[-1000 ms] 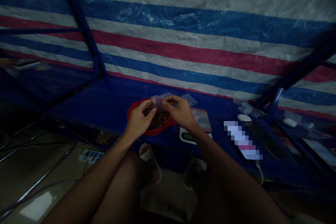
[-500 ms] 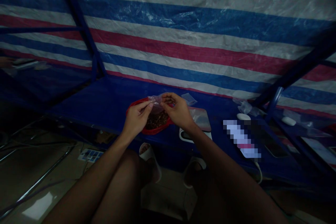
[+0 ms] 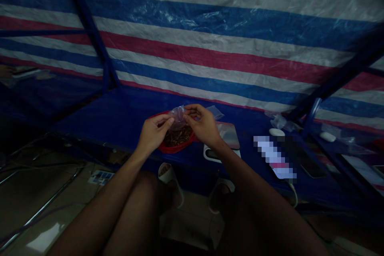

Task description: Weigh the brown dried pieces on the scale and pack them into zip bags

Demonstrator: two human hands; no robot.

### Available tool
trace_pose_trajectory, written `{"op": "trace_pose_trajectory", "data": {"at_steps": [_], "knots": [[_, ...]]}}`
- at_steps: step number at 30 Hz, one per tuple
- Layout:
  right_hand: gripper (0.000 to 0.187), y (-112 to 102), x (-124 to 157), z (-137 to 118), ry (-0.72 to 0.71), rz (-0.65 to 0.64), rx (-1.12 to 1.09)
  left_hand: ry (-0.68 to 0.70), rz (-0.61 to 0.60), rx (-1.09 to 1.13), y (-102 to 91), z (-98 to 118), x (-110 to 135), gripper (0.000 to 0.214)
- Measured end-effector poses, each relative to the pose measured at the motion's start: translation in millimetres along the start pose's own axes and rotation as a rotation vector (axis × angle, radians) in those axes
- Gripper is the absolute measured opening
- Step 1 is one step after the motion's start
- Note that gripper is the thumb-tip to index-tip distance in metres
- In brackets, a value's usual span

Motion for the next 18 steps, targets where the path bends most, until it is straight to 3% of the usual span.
{"op": "trace_pose_trajectory", "data": {"at_steps": [5,9,11,14,18], "knots": [[0.024,-26,7,-15,-0.062,0.127,0.094,0.060,0.106,-0.105,-10.1,13,-18,0.039],[0.022,-60,24,-34,-0.092,0.212,0.238,0.071,0.158,-0.144,-14.3,16,-61,0.036],[0.022,-78,35,-40,-0.076,0.238,0.337,0.031,0.122,-0.189,-11.9,5,-87,0.052],[0.022,-105,50,-38,0.054,0.257,0.535,-0.144,0.012,-0.329,-3.0,-21,-117,0.059],[0.023,-146,67,-18,0.308,0.246,0.712,-0.231,-0.130,-0.438,12.5,-48,-124,0.056]]}}
Point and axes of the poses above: each hand's wrist, its own x-axis away from the middle knuckle, its own y-axis out of the palm, z = x × y, the point moved 2 cm from there along -x, towards the middle knuckle, and after that the axes turned 15 degrees about y, right-handed, at the moved point
